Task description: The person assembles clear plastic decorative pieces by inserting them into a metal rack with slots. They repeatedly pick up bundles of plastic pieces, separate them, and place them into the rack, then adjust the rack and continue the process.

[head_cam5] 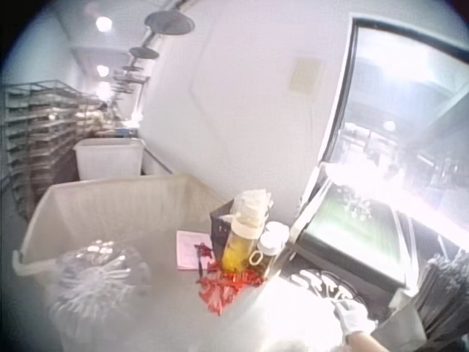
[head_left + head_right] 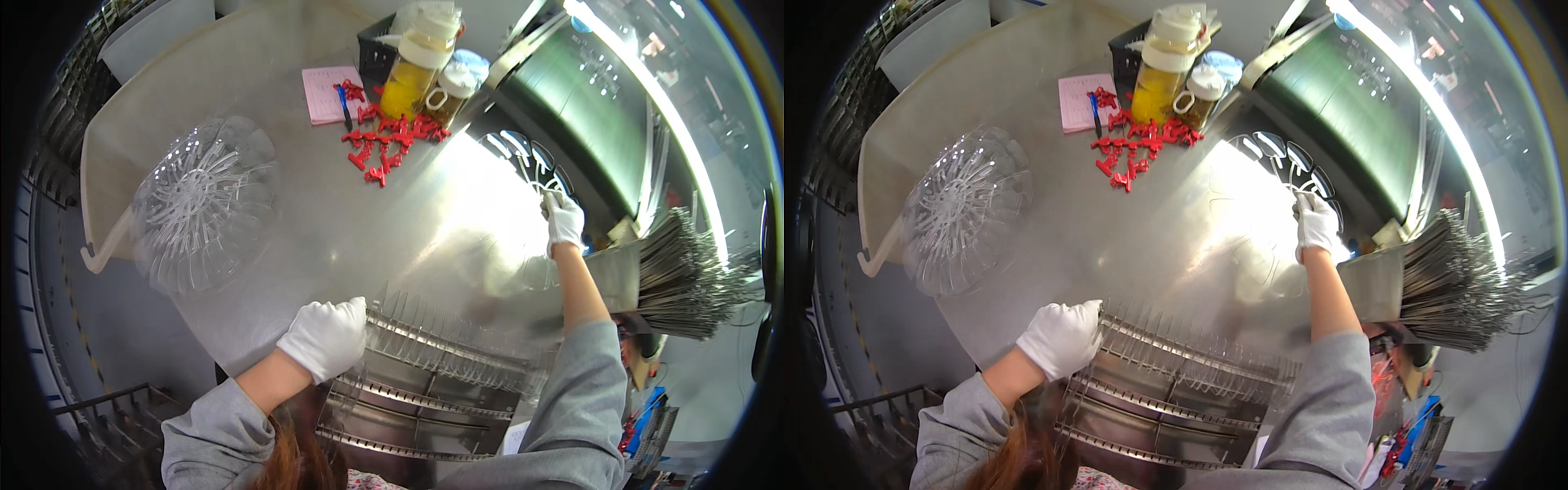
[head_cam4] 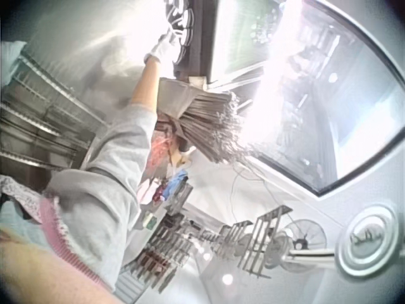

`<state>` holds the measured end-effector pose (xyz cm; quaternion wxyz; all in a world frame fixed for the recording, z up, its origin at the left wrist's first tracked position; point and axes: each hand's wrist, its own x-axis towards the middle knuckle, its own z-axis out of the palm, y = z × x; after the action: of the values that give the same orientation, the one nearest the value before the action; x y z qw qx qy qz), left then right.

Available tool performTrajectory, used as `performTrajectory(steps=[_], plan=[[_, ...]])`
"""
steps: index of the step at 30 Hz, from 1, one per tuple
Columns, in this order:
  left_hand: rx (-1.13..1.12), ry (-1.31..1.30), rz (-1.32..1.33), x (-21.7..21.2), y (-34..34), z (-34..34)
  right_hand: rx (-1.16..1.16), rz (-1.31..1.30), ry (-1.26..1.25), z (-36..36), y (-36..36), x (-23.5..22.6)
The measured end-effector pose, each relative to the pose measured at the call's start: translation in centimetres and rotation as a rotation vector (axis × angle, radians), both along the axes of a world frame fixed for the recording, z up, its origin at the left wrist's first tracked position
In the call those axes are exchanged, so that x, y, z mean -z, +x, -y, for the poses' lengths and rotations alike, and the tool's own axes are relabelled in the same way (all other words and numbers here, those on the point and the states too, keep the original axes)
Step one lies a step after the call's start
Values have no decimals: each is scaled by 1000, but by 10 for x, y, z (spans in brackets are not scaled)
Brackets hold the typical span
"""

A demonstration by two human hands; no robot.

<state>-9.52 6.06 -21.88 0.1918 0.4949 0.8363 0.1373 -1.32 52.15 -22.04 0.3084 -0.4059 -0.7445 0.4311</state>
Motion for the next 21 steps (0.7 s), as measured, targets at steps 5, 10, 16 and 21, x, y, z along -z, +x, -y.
performTrajectory(steps=[5, 10, 16, 21], plan=[[-232, 349, 855, -29, -21, 33, -190, -70, 169, 135, 33, -157], [-58, 1057, 1298, -71, 0, 69, -628, -116, 150, 337, 41, -200], [-98, 1417, 1127, -105, 30, 155, -1100, -121, -9, 468, 12, -178], [-137, 1550, 1104, -107, 21, 206, -1038, 95, -567, 506, -23, -179]])
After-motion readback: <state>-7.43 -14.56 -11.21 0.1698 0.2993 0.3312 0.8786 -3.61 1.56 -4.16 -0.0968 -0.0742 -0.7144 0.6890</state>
